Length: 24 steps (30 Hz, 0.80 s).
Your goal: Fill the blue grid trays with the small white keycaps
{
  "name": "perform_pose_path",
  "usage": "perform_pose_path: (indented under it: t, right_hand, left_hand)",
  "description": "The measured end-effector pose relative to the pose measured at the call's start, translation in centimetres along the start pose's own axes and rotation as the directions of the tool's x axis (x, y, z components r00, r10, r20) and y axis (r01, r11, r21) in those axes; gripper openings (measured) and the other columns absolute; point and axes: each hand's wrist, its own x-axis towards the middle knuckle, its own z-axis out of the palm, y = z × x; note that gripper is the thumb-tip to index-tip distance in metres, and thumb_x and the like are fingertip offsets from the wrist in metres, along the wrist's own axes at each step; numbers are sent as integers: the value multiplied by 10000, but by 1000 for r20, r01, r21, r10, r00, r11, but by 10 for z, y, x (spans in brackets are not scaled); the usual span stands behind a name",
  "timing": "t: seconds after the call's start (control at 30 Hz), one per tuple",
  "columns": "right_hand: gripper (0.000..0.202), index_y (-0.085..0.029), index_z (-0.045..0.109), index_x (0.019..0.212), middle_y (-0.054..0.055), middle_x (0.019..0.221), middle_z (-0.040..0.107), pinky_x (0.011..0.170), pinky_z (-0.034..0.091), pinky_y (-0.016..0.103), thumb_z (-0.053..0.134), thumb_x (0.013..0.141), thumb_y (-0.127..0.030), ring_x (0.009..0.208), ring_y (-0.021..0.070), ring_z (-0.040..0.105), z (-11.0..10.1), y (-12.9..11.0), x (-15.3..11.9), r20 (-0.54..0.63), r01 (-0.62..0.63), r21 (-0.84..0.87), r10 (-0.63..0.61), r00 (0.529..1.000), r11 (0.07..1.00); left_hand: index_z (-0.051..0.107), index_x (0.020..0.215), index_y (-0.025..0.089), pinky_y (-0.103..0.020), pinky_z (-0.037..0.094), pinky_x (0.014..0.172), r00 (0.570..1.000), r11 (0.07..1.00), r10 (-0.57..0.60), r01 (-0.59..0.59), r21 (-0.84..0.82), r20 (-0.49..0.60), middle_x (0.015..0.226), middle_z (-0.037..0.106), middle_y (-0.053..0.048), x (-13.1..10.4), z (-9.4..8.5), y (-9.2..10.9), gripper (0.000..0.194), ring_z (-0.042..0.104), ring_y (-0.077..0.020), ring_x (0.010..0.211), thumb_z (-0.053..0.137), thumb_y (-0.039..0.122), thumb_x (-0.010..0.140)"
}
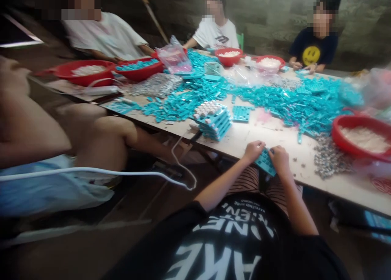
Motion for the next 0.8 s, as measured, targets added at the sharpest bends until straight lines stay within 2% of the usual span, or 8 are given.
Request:
perform_pose_path:
  t: [0.17, 0.3, 0.4, 0.5, 0.57, 0.63, 0.7, 0.8]
  right_hand:
    - [203, -187, 662, 759, 102, 812, 646, 731, 425, 360, 497, 784, -302, 777, 244, 575, 9, 15, 16, 41, 42, 10, -42, 998, 999]
    - [319, -174, 680, 790, 94, 824, 655, 715, 424, 362, 465, 775, -409, 734, 232, 573, 15, 20, 28, 38, 38, 80, -41, 998, 996]
    - [402, -178, 690, 820, 102, 871, 661, 741, 421, 376, 430, 781, -482, 797, 248, 576, 15, 17, 28, 13, 79, 123, -81, 997, 989]
    - [456, -186, 697, 802, 95, 858, 658, 747, 424, 376, 434, 764, -556, 798, 242, 580, 13, 16, 29, 23, 70, 195, -75, 997, 978]
    - [474, -193, 699, 785, 84, 837, 654, 748, 428, 372, 446, 750, -593, 795, 236, 584, 12, 16, 30, 43, 56, 227, -68, 997, 972]
    - [491, -191, 698, 781, 80, 843, 650, 765, 430, 372, 446, 750, -612, 815, 236, 586, 12, 17, 30, 48, 68, 237, -82, 996, 969]
    - [510, -184, 694, 802, 83, 866, 644, 783, 433, 376, 434, 761, -621, 833, 236, 585, 13, 18, 29, 32, 92, 234, -102, 994, 968]
    - [507, -185, 685, 877, 86, 903, 634, 795, 443, 382, 438, 778, -616, 851, 232, 584, 17, 21, 26, 1, 113, 235, -116, 993, 965]
  left_hand:
    - [690, 866, 226, -245, 442, 751, 1000, 996, -13, 15, 85, -24, 909, 700, -39, 0, -2, 9, 333, 618, -159, 846, 393, 377, 867]
    - [683, 922, 213, -272, 448, 767, 988, 987, -124, 132, 88, -93, 923, 698, -58, -6, -4, 17, 362, 618, -183, 860, 362, 374, 873]
    - [690, 905, 219, -270, 449, 778, 969, 983, -185, 185, -16, -166, 898, 700, -56, -14, -5, 21, 333, 618, -182, 861, 395, 366, 858]
    - [700, 842, 210, -259, 452, 753, 959, 949, -235, 191, -252, -160, 738, 682, -29, -14, -9, 19, 275, 612, -163, 772, 463, 348, 825]
    - [698, 786, 183, -233, 446, 667, 940, 803, -333, 241, -546, -74, 564, 604, 8, -10, -12, 16, 213, 572, -129, 629, 524, 304, 794]
    - [684, 731, 151, -196, 395, 542, 901, 546, -430, 302, -781, 47, 459, 506, 39, -4, -17, 12, 171, 478, -86, 488, 559, 259, 775]
    - [663, 696, 125, -171, 303, 446, 866, 340, -478, 333, -880, 143, 429, 449, 53, 1, -21, 9, 168, 372, -52, 406, 576, 246, 771]
    - [647, 699, 101, -158, 229, 396, 835, 176, -501, 354, -919, 226, 424, 394, 66, 5, -27, 4, 189, 301, -33, 368, 611, 278, 756]
